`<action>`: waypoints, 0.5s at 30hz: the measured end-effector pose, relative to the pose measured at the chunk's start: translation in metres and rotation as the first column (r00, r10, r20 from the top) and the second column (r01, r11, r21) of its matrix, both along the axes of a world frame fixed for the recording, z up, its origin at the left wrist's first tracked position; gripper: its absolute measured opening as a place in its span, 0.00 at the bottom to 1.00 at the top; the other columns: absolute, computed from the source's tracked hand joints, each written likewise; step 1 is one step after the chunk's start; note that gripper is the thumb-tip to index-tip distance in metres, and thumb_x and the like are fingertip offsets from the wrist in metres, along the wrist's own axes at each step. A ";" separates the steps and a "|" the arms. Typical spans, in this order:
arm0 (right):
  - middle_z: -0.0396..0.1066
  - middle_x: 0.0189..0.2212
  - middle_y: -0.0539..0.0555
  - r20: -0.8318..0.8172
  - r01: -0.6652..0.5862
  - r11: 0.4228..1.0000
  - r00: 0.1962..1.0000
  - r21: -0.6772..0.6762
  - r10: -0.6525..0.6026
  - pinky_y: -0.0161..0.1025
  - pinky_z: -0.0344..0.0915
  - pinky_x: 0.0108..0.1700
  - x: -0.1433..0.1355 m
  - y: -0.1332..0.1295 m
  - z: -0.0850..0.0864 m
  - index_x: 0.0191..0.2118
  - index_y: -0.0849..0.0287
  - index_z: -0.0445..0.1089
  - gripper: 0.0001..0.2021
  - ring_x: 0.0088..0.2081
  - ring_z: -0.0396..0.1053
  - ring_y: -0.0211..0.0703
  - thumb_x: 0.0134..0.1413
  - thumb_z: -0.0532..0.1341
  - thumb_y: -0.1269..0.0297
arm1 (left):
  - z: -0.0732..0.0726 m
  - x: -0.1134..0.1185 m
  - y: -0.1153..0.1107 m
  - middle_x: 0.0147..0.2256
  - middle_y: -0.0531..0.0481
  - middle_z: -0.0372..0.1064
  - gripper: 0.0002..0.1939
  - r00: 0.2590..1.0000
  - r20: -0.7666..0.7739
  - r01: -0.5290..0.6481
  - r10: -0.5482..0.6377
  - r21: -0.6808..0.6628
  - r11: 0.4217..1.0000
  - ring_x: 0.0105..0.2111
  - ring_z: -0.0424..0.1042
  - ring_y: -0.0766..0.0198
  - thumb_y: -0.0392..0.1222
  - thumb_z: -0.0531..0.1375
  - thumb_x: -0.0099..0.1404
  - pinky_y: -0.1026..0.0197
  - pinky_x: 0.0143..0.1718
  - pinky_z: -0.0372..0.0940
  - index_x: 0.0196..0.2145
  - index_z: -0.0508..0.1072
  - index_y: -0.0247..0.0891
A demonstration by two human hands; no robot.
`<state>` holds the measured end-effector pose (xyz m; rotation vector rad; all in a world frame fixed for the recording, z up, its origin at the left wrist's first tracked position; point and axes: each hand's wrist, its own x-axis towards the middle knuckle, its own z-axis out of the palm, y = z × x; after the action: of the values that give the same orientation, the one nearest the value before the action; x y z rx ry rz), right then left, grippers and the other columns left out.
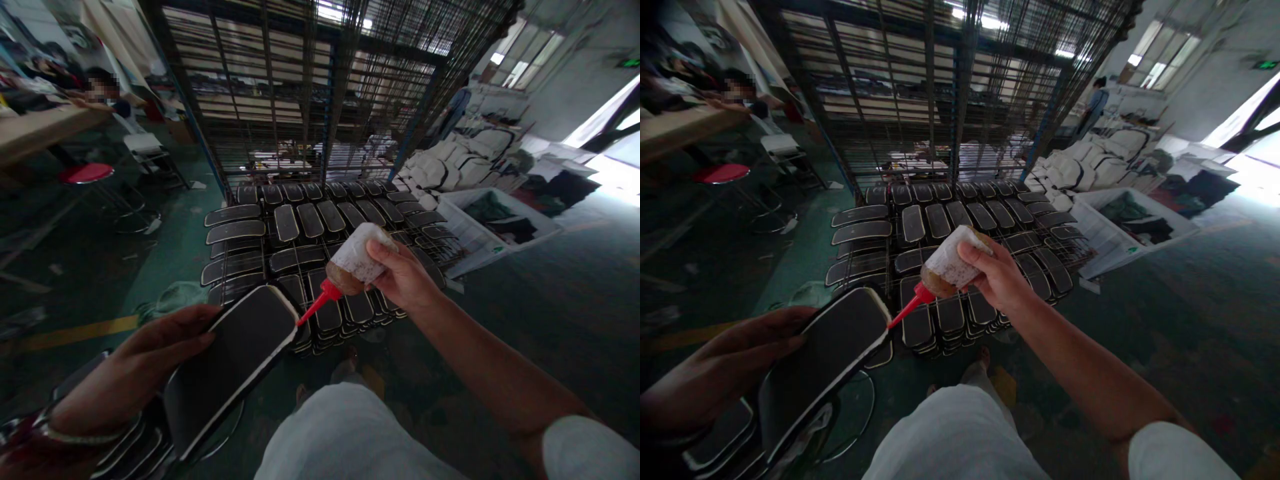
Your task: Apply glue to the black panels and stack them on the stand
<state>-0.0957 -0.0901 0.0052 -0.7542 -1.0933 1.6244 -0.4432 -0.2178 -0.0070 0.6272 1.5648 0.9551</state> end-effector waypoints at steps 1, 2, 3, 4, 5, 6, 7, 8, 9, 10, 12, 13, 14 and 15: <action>0.72 0.27 0.48 -0.009 0.031 0.999 0.999 -0.016 -0.031 0.32 0.69 0.18 -0.001 0.001 -0.001 0.37 0.56 0.76 0.23 0.24 0.70 0.39 0.44 0.80 0.47 | 0.002 0.004 0.000 0.36 0.44 0.86 0.27 1.000 0.023 -0.009 0.009 0.015 1.000 0.33 0.84 0.45 0.44 0.83 0.34 0.53 0.29 0.81 0.36 0.87 0.43; 0.72 0.27 0.48 -0.019 0.065 0.997 0.998 -0.030 -0.065 0.32 0.69 0.17 -0.001 0.002 -0.003 0.36 0.56 0.76 0.23 0.24 0.70 0.39 0.43 0.81 0.47 | 0.004 0.008 0.000 0.37 0.42 0.86 0.27 0.999 0.045 -0.021 0.019 0.030 0.999 0.32 0.84 0.45 0.43 0.83 0.35 0.53 0.28 0.81 0.36 0.86 0.41; 0.72 0.27 0.48 -0.027 0.099 0.994 0.995 -0.041 -0.101 0.32 0.68 0.17 -0.002 0.003 -0.005 0.36 0.56 0.77 0.22 0.24 0.71 0.40 0.42 0.81 0.47 | 0.006 0.011 0.000 0.37 0.40 0.86 0.27 0.997 0.070 -0.035 0.032 0.040 0.999 0.31 0.84 0.45 0.42 0.84 0.34 0.53 0.26 0.81 0.36 0.86 0.40; 0.73 0.27 0.48 -0.035 0.134 0.990 0.990 -0.047 -0.136 0.32 0.68 0.17 -0.003 0.004 -0.006 0.36 0.55 0.77 0.22 0.25 0.71 0.40 0.42 0.81 0.47 | 0.007 0.014 0.001 0.38 0.39 0.86 0.28 0.994 0.098 -0.049 0.045 0.041 0.998 0.29 0.84 0.45 0.41 0.84 0.34 0.53 0.25 0.81 0.36 0.86 0.39; 0.74 0.28 0.49 -0.041 0.166 0.985 0.985 -0.048 -0.168 0.33 0.68 0.18 -0.003 0.006 -0.008 0.36 0.55 0.77 0.22 0.25 0.72 0.40 0.42 0.81 0.47 | 0.007 0.017 0.002 0.38 0.39 0.86 0.29 0.991 0.121 -0.061 0.056 0.038 0.997 0.28 0.83 0.45 0.40 0.84 0.33 0.51 0.25 0.81 0.37 0.85 0.39; 0.74 0.28 0.49 -0.046 0.194 0.980 0.980 -0.045 -0.196 0.33 0.68 0.18 -0.004 0.007 -0.010 0.36 0.55 0.77 0.22 0.26 0.72 0.41 0.43 0.81 0.47 | 0.007 0.020 0.002 0.38 0.39 0.86 0.30 0.988 0.138 -0.074 0.069 0.035 0.997 0.27 0.83 0.45 0.39 0.84 0.32 0.50 0.24 0.81 0.37 0.85 0.39; 0.75 0.29 0.49 -0.050 0.218 0.975 0.974 -0.040 -0.220 0.33 0.68 0.18 -0.004 0.008 -0.011 0.37 0.55 0.77 0.22 0.26 0.73 0.41 0.43 0.80 0.47 | 0.006 0.022 0.003 0.37 0.39 0.86 0.31 0.985 0.149 -0.087 0.081 0.032 0.996 0.27 0.83 0.44 0.38 0.84 0.32 0.49 0.24 0.81 0.38 0.85 0.39; 0.75 0.29 0.49 -0.052 0.238 0.971 0.969 -0.035 -0.240 0.33 0.68 0.19 -0.005 0.009 -0.013 0.37 0.55 0.77 0.22 0.26 0.73 0.41 0.43 0.80 0.47 | 0.005 0.024 0.003 0.37 0.38 0.86 0.32 0.983 0.156 -0.102 0.097 0.028 0.994 0.27 0.84 0.43 0.37 0.84 0.31 0.48 0.24 0.81 0.38 0.84 0.38; 0.74 0.29 0.49 -0.053 0.253 0.967 0.966 -0.032 -0.254 0.33 0.68 0.19 -0.005 0.010 -0.014 0.36 0.55 0.77 0.22 0.26 0.73 0.41 0.43 0.80 0.47 | 0.004 0.026 0.003 0.37 0.38 0.86 0.32 0.981 0.160 -0.116 0.111 0.023 0.993 0.28 0.84 0.42 0.36 0.84 0.31 0.48 0.24 0.81 0.38 0.84 0.38; 0.74 0.28 0.49 -0.053 0.262 0.965 0.963 -0.030 -0.263 0.33 0.68 0.19 -0.006 0.010 -0.015 0.36 0.55 0.76 0.22 0.26 0.73 0.41 0.43 0.80 0.47 | 0.003 0.028 0.003 0.37 0.37 0.86 0.32 0.979 0.161 -0.132 0.127 0.019 0.991 0.28 0.84 0.41 0.34 0.83 0.31 0.48 0.24 0.81 0.38 0.84 0.37; 0.74 0.28 0.48 -0.047 0.263 0.964 0.963 -0.032 -0.264 0.34 0.69 0.19 -0.006 0.010 -0.017 0.37 0.55 0.76 0.23 0.26 0.73 0.41 0.43 0.80 0.46 | 0.001 0.031 0.004 0.37 0.37 0.86 0.31 0.973 0.179 -0.152 0.146 0.016 0.988 0.28 0.84 0.41 0.32 0.83 0.31 0.49 0.23 0.81 0.38 0.84 0.37; 0.74 0.28 0.48 -0.044 0.261 0.965 0.964 -0.036 -0.263 0.34 0.69 0.19 -0.007 0.009 -0.018 0.37 0.55 0.75 0.23 0.26 0.72 0.41 0.43 0.80 0.46 | 0.000 0.032 0.004 0.37 0.37 0.86 0.31 0.969 0.195 -0.157 0.150 0.020 0.987 0.28 0.84 0.42 0.31 0.82 0.31 0.49 0.23 0.81 0.38 0.84 0.37; 0.74 0.28 0.48 -0.043 0.259 0.965 0.965 -0.041 -0.260 0.34 0.69 0.19 -0.007 0.008 -0.018 0.37 0.55 0.75 0.23 0.26 0.72 0.41 0.43 0.80 0.46 | 0.000 0.032 0.005 0.36 0.37 0.86 0.30 0.965 0.213 -0.160 0.151 0.026 0.987 0.27 0.84 0.42 0.30 0.81 0.32 0.49 0.23 0.81 0.38 0.84 0.37; 0.74 0.28 0.48 -0.044 0.256 0.966 0.965 -0.046 -0.258 0.33 0.69 0.19 -0.008 0.007 -0.019 0.37 0.55 0.75 0.23 0.26 0.72 0.41 0.44 0.80 0.47 | -0.002 0.033 0.005 0.36 0.37 0.85 0.29 0.961 0.227 -0.165 0.154 0.030 0.986 0.26 0.84 0.42 0.29 0.81 0.33 0.48 0.22 0.80 0.38 0.83 0.37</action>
<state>-0.1036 -0.0830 -0.0138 -0.8410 -0.8896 1.4395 -0.4106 -0.2126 -0.0086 0.4138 1.4087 1.1470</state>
